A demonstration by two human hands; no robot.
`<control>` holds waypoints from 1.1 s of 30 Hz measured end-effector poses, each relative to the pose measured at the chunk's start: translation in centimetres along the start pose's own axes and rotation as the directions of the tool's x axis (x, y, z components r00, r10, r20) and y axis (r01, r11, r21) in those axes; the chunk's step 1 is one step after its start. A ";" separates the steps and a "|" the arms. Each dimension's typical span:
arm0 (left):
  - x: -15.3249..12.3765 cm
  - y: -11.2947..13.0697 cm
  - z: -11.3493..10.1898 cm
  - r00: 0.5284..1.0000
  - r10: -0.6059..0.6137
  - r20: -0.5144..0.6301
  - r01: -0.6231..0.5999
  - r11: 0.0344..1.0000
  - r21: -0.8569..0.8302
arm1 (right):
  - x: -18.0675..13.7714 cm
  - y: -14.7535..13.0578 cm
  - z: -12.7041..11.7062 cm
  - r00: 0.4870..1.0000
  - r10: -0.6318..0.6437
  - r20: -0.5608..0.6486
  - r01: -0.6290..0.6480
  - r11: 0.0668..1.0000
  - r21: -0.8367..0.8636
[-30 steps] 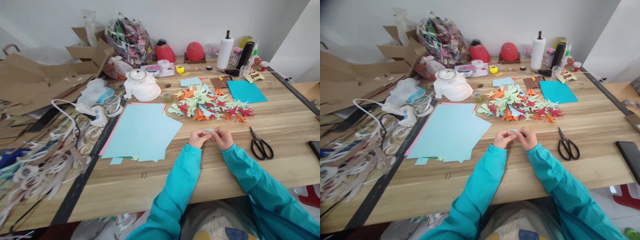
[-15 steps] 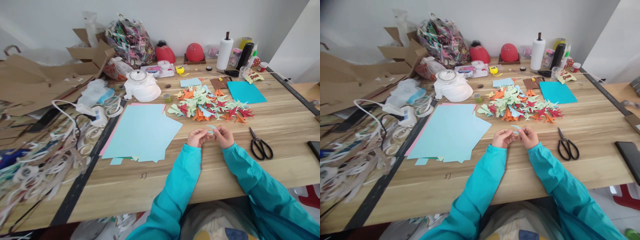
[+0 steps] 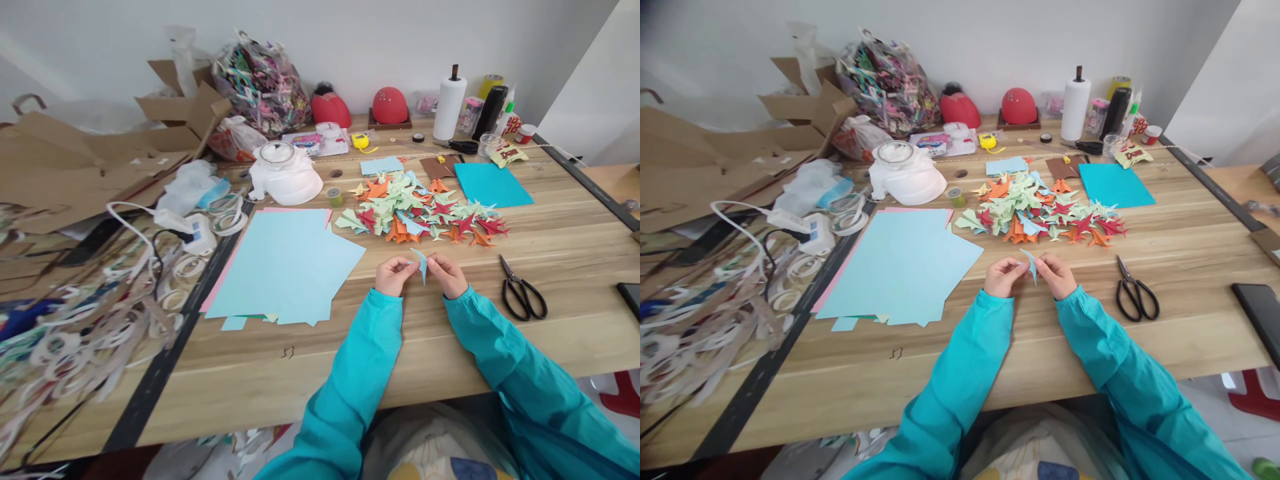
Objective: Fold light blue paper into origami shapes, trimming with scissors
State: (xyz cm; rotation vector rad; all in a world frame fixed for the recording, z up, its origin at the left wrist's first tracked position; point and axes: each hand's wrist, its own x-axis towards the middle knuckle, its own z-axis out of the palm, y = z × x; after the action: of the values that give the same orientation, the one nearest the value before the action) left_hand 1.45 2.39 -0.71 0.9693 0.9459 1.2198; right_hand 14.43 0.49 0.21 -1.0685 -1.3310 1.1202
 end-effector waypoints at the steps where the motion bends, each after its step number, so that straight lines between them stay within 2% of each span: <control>1: 0.1 -0.1 -0.1 1.000 0.000 -0.008 0.000 1.000 -0.003 | 0.0 0.0 -0.1 1.000 -0.025 -0.011 0.024 0.999 -0.037; 4: 0.3 -0.2 -0.2 1.000 -0.019 -0.022 0.018 0.999 -0.030 | 0.2 0.4 -0.3 0.997 -0.052 -0.050 0.048 0.996 -0.079; 10: 0.1 0.2 0.0 0.998 0.016 -0.064 -0.013 0.998 0.054 | 0.3 1.3 -0.2 0.997 0.082 0.016 -0.082 0.994 0.068; 14: -0.2 0.1 0.3 0.998 0.032 -0.054 -0.029 0.998 0.054 | 0.3 1.1 -0.1 0.992 0.122 -0.008 -0.120 0.984 0.129; 18: -0.3 0.0 0.4 0.999 0.027 -0.025 -0.025 0.998 0.051 | 0.3 1.2 -0.3 0.992 0.126 -0.025 -0.120 0.976 0.179; 24: -0.1 -0.2 -0.1 1.000 -0.006 -0.027 0.008 0.998 0.056 | 0.2 1.1 -0.7 0.992 0.121 0.037 -0.126 0.975 0.185; 29: 0.1 -0.7 -0.2 0.998 -0.058 -0.008 0.058 0.998 -0.025 | 0.2 0.5 -0.4 0.992 0.122 0.021 -0.124 0.974 0.192; 33: 0.1 -0.8 0.1 0.999 -0.042 -0.005 0.042 0.999 -0.014 | 0.2 0.6 -0.3 0.995 0.101 -0.006 -0.099 0.978 0.181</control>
State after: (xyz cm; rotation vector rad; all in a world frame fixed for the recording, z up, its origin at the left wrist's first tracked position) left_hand 1.80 2.40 -1.40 0.9315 0.9563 1.1922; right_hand 14.67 0.83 -0.31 -1.0165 -1.1501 1.2800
